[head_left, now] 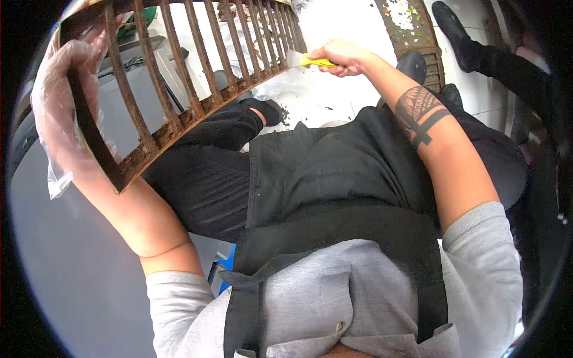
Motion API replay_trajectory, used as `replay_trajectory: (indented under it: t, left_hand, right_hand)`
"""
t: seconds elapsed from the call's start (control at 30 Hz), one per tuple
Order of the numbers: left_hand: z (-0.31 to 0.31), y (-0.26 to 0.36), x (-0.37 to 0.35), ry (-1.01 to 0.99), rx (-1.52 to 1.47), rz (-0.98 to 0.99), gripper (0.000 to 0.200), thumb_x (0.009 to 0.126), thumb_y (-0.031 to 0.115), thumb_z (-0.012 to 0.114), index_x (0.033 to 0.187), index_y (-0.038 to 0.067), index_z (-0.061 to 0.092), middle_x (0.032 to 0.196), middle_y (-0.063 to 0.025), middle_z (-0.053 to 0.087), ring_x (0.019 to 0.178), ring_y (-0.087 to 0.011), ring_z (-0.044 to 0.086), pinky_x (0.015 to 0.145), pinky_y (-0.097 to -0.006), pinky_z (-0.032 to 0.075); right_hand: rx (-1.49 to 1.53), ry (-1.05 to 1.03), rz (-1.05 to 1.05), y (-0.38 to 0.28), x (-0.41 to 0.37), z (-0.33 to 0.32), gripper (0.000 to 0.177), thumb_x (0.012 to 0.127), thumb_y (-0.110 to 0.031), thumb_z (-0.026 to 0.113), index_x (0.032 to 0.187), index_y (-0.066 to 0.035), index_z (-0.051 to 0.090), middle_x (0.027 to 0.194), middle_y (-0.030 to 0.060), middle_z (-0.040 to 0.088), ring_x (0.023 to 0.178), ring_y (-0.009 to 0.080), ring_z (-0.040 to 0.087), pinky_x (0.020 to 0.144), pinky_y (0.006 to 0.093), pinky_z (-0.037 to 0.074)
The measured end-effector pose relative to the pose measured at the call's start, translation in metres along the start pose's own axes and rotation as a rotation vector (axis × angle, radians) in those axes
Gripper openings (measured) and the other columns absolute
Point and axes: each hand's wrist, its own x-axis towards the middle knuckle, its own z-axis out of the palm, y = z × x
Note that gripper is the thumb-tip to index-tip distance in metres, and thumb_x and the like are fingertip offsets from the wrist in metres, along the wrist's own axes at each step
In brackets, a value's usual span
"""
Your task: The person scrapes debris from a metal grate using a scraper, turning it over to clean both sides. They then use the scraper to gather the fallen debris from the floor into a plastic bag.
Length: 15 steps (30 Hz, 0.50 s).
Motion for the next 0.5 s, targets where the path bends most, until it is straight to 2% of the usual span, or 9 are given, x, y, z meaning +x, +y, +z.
replay_trajectory:
  t: [0.03, 0.17, 0.2, 0.23, 0.27, 0.33, 0.37, 0.43, 0.5]
  left_hand:
    - [0.001, 0.001, 0.000, 0.014, 0.005, -0.004, 0.018, 0.089, 0.010, 0.064, 0.102, -0.002, 0.064, 0.093, -0.0070, 0.056, 0.076, -0.0108, 0.046, 0.070, -0.0229, 0.034]
    - [0.002, 0.005, -0.001, 0.012, 0.145, 0.095, 0.008, 0.088, 0.010, 0.067, 0.090, 0.002, 0.069, 0.077, 0.0000, 0.056, 0.059, -0.0039, 0.041, 0.055, -0.0181, 0.030]
    - [0.004, 0.010, 0.000, 0.014, 0.189, 0.088, 0.006, 0.088, 0.009, 0.068, 0.087, 0.003, 0.070, 0.073, 0.0018, 0.056, 0.054, -0.0022, 0.040, 0.051, -0.0170, 0.029]
    - [0.004, 0.010, -0.002, 0.091, 0.086, -0.086, 0.006, 0.087, 0.009, 0.069, 0.087, 0.004, 0.071, 0.071, 0.0019, 0.055, 0.054, -0.0022, 0.040, 0.051, -0.0168, 0.029]
    - [0.005, 0.009, -0.003, 0.185, -0.030, -0.251, 0.005, 0.086, 0.009, 0.069, 0.087, 0.004, 0.071, 0.070, 0.0021, 0.055, 0.053, -0.0022, 0.040, 0.051, -0.0167, 0.028]
    - [0.000, -0.005, 0.000, 0.129, 0.045, -0.027, 0.009, 0.088, 0.014, 0.068, 0.088, 0.005, 0.071, 0.071, 0.0022, 0.058, 0.053, -0.0008, 0.042, 0.050, -0.0159, 0.028]
    - [-0.001, -0.009, -0.001, 0.113, 0.064, 0.030, 0.010, 0.088, 0.015, 0.068, 0.088, 0.006, 0.071, 0.071, 0.0023, 0.059, 0.053, -0.0005, 0.042, 0.049, -0.0157, 0.028]
    - [-0.001, -0.005, -0.001, 0.084, 0.063, 0.081, 0.011, 0.088, 0.016, 0.067, 0.089, 0.006, 0.071, 0.071, 0.0021, 0.060, 0.052, -0.0003, 0.042, 0.049, -0.0156, 0.028]
    - [0.002, 0.001, -0.003, 0.087, 0.028, 0.019, 0.011, 0.088, 0.015, 0.067, 0.090, 0.005, 0.072, 0.071, 0.0018, 0.061, 0.052, -0.0006, 0.042, 0.048, -0.0159, 0.028]
  right_hand:
    - [0.117, -0.076, 0.060, 0.000, 0.002, -0.001, 0.031, 0.101, -0.035, 0.061, 0.092, -0.006, 0.064, 0.068, 0.0006, 0.055, 0.038, 0.0030, 0.031, 0.034, 0.0212, 0.021]
    - [0.131, -0.058, 0.043, 0.009, -0.004, 0.010, 0.030, 0.103, -0.034, 0.058, 0.093, -0.007, 0.068, 0.066, -0.0001, 0.054, 0.041, 0.0039, 0.033, 0.036, 0.0241, 0.028]
    - [-0.181, 0.121, -0.121, 0.005, -0.011, 0.014, 0.032, 0.103, -0.035, 0.058, 0.094, -0.007, 0.072, 0.064, 0.0027, 0.056, 0.041, 0.0087, 0.041, 0.039, 0.0292, 0.036]
    - [-0.491, 0.297, -0.286, 0.003, -0.014, 0.019, 0.034, 0.104, -0.036, 0.057, 0.096, -0.008, 0.075, 0.061, 0.0054, 0.059, 0.042, 0.0135, 0.048, 0.042, 0.0343, 0.043]
    - [-0.491, 0.290, -0.286, 0.003, -0.007, 0.020, 0.034, 0.104, -0.036, 0.057, 0.096, -0.008, 0.075, 0.061, 0.0054, 0.059, 0.042, 0.0135, 0.048, 0.042, 0.0343, 0.043]
    - [-1.045, 0.448, -0.749, 0.003, 0.003, 0.020, 0.036, 0.101, -0.038, 0.059, 0.102, -0.008, 0.078, 0.070, 0.0139, 0.068, 0.055, 0.0262, 0.062, 0.062, 0.0421, 0.054]
    - [-1.043, 0.447, -0.748, 0.007, 0.006, 0.021, 0.036, 0.101, -0.038, 0.059, 0.102, -0.008, 0.078, 0.070, 0.0139, 0.068, 0.055, 0.0262, 0.062, 0.062, 0.0421, 0.054]
    - [-1.291, 0.528, -0.736, 0.004, -0.005, 0.035, 0.040, 0.099, -0.040, 0.060, 0.103, -0.005, 0.077, 0.079, 0.0197, 0.071, 0.070, 0.0342, 0.067, 0.078, 0.0442, 0.054]
    - [-1.123, 0.449, -0.618, 0.000, -0.002, 0.029, 0.039, 0.099, -0.039, 0.060, 0.095, -0.004, 0.076, 0.074, 0.0171, 0.070, 0.064, 0.0315, 0.066, 0.070, 0.0452, 0.052]
